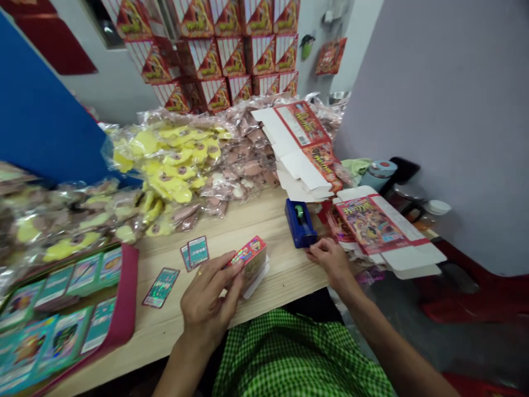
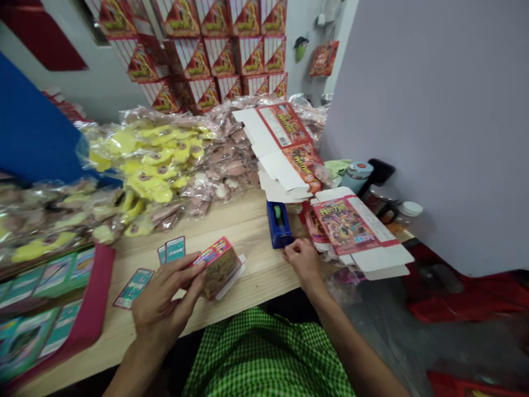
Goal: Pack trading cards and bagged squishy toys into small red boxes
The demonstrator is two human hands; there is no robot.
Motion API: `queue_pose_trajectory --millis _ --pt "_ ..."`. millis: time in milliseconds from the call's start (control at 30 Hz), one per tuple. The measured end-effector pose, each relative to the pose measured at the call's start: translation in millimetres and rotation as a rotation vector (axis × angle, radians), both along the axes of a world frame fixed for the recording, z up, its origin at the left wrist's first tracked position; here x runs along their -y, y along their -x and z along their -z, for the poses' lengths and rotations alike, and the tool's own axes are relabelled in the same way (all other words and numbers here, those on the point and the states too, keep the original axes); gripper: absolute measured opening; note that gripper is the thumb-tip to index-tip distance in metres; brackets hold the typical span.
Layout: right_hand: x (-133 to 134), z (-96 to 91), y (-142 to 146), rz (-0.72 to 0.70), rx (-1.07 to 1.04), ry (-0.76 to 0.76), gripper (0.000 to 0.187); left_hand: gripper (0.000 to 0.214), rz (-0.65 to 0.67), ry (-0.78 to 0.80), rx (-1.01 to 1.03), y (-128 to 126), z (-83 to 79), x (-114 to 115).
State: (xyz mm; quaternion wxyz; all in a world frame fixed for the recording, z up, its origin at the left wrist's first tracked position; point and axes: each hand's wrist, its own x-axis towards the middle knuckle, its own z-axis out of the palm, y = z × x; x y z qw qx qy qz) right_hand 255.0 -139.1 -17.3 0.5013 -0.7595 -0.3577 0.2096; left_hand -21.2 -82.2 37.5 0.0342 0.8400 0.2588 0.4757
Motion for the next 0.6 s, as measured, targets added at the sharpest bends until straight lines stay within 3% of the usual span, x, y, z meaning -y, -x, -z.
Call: queue_pose_trajectory --millis 100,167,267,333,433,600 --pt "14.1 -22.2 17.6 -0.042 0.107 -0.090 0.022 0.018 -0.003 -0.012 -0.010 0.3 -2.9 0.7" --pt "22.1 -41.9 36.6 -0.255 0.110 -0.172 0.018 0.017 -0.008 -0.022 -0.027 0.4 -4.6 2.2" --pt "23.6 -65.3 69.3 -0.615 -0.114 -0.257 0.021 0.017 -0.009 -0.026 -0.045 -0.5 -5.7 5.2" --pt "16.8 -73.9 87.1 -0.745 -0.297 -0.263 0.037 0.017 -0.002 -0.023 -0.044 -1.2 -5.2 7.2" --pt "2.1 -78.7 102.6 -0.793 -0.480 -0.218 0.072 0.021 0.001 -0.006 -0.007 -2.1 -3.0 9.7" --pt "-11.8 -74.9 110.5 -0.739 -0.538 -0.163 0.081 0.034 -0.016 0.016 0.034 -2.1 -0.5 9.9"
